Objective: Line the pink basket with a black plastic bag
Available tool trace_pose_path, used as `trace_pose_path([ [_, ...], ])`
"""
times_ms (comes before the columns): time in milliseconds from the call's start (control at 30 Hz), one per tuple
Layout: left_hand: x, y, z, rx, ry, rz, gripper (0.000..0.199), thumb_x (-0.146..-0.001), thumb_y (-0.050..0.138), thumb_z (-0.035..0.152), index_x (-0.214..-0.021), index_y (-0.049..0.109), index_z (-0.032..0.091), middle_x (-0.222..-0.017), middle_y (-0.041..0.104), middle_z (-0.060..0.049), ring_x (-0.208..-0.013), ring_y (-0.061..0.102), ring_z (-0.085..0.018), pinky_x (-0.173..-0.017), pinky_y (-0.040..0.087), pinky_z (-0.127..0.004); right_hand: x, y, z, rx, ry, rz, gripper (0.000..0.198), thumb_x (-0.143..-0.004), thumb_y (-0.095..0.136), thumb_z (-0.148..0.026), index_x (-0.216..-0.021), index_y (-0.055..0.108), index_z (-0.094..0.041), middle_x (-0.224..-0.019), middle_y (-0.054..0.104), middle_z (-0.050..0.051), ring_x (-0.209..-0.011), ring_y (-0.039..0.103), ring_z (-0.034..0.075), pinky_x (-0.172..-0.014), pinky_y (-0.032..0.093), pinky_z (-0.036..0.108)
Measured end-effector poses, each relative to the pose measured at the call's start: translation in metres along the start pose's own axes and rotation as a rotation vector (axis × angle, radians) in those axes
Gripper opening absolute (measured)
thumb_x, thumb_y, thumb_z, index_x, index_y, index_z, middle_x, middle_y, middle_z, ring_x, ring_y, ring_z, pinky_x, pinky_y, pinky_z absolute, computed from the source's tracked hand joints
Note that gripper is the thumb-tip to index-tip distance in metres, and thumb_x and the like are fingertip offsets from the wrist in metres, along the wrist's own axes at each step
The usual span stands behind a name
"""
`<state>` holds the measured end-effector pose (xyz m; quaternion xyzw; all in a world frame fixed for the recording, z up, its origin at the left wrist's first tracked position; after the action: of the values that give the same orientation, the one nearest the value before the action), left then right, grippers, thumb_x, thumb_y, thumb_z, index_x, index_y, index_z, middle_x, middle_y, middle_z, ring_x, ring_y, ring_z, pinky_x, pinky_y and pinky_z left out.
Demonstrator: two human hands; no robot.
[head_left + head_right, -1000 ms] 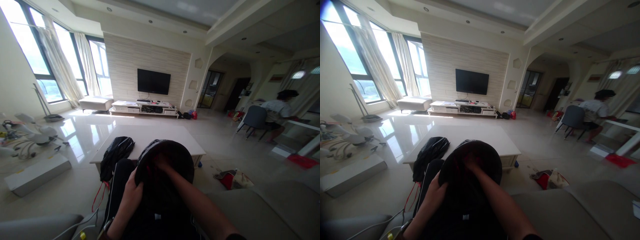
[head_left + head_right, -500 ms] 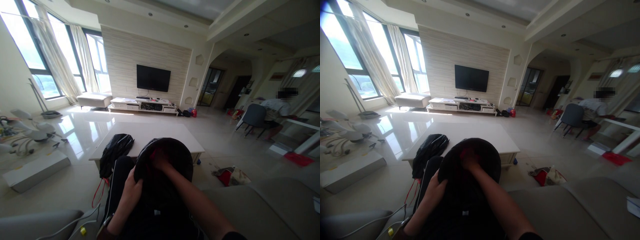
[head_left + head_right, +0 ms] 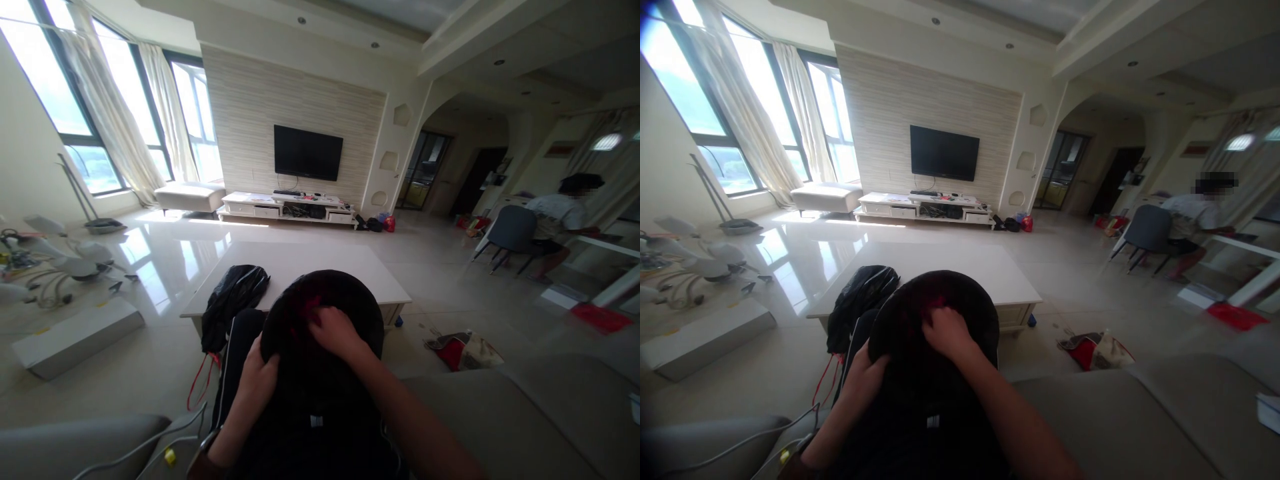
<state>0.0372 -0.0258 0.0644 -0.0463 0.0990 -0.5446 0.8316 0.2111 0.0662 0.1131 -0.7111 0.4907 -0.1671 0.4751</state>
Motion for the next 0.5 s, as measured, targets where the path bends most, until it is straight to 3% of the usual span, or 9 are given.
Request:
trace_pose_path([
  [67, 0.001, -0.007, 0.0, -0.006, -0.01, 0.023, 0.057, -0.076, 0.058, 0.027, -0.131, 0.065, 0.014, -0.131, 0.07, -0.013, -0.132, 0.06, -0.035, -0.122, 0.043, -0.054, 0.033, -0.04, -0.007, -0.002, -0.187, 0.285, 0.023, -0.094, 0.059, -0.026, -0.112, 0.071, -0.022, -0.116, 0.071, 0.011, -0.111, 0.065, 0.027, -0.101, 0.052, 0.044],
  [100, 0.001, -0.01, 0.0, -0.011, -0.008, 0.035, 0.057, -0.077, 0.058, 0.027, -0.132, 0.065, 0.014, -0.132, 0.069, -0.013, -0.133, 0.059, -0.035, -0.123, 0.042, -0.054, 0.053, -0.06, 0.003, 0.005, -0.196, 0.484, 0.027, -0.093, 0.06, -0.027, -0.118, 0.067, -0.021, -0.125, 0.068, 0.012, -0.12, 0.061, 0.027, -0.109, 0.049, 0.046],
  [167, 0.004, -0.013, 0.001, -0.024, 0.008, 0.057, 0.057, -0.08, 0.059, 0.028, -0.135, 0.064, 0.015, -0.137, 0.066, -0.013, -0.136, 0.057, -0.034, -0.126, 0.039, -0.054, 0.089, -0.08, 0.048, -0.029, -0.039, 0.801, 0.038, -0.089, 0.067, -0.036, -0.122, 0.062, -0.019, -0.129, 0.063, 0.015, -0.127, 0.055, 0.031, -0.113, 0.046, 0.054],
  [200, 0.005, -0.012, 0.002, -0.025, 0.021, 0.064, 0.059, -0.081, 0.059, 0.028, -0.139, 0.062, 0.015, -0.141, 0.064, -0.013, -0.14, 0.054, -0.033, -0.128, 0.036, -0.054, 0.099, -0.076, 0.078, -0.12, 0.093, 0.831, 0.052, -0.083, 0.073, -0.045, -0.125, 0.058, -0.018, -0.134, 0.059, 0.018, -0.128, 0.054, 0.033, -0.107, 0.051, 0.054],
  [233, 0.007, -0.011, 0.004, -0.022, 0.033, 0.065, 0.062, -0.083, 0.058, 0.029, -0.144, 0.058, 0.016, -0.146, 0.061, -0.013, -0.145, 0.05, -0.032, -0.131, 0.032, -0.052, 0.106, -0.064, 0.109, -0.278, 0.238, 0.806, 0.069, -0.073, 0.079, -0.052, -0.128, 0.054, -0.017, -0.139, 0.055, 0.02, -0.125, 0.056, 0.035, -0.097, 0.057, 0.052],
  [300, 0.012, -0.005, 0.009, -0.012, 0.052, 0.055, 0.07, -0.087, 0.057, 0.031, -0.155, 0.047, 0.017, -0.159, 0.051, -0.013, -0.154, 0.04, -0.029, -0.135, 0.024, -0.049, 0.113, -0.02, 0.155, -0.651, 0.479, 0.599, 0.086, -0.063, 0.084, -0.056, -0.133, 0.05, -0.019, -0.142, 0.057, 0.02, -0.118, 0.065, 0.035, -0.095, 0.06, 0.053],
  [400, 0.025, 0.009, 0.02, -0.019, 0.078, -0.01, 0.079, -0.09, 0.055, 0.035, -0.164, 0.03, 0.022, -0.169, 0.037, -0.01, -0.161, 0.029, -0.026, -0.137, 0.017, -0.049, 0.121, 0.038, 0.171, -1.12, 0.641, 0.341, 0.076, -0.068, 0.081, -0.055, -0.131, 0.058, -0.019, -0.129, 0.072, 0.016, -0.115, 0.071, 0.037, -0.104, 0.057, 0.058],
  [500, 0.041, 0.024, 0.03, -0.03, 0.053, -0.15, 0.092, -0.089, 0.061, 0.045, -0.167, 0.016, 0.028, -0.173, 0.028, -0.01, -0.163, 0.025, -0.027, -0.137, 0.016, -0.053, 0.132, 0.053, 0.174, -1.322, 0.744, 0.389, 0.059, -0.065, 0.083, -0.047, -0.116, 0.072, -0.019, -0.118, 0.078, 0.014, -0.113, 0.073, 0.04, -0.107, 0.057, 0.056],
])
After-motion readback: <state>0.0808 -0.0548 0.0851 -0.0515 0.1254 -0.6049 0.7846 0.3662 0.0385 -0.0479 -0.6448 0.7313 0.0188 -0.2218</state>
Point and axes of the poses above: each hand's wrist, its own x-axis away from the middle knuckle, its own y-axis out of the palm, z = x × y, the point moved 8 cm from there along -x, towards the middle knuckle
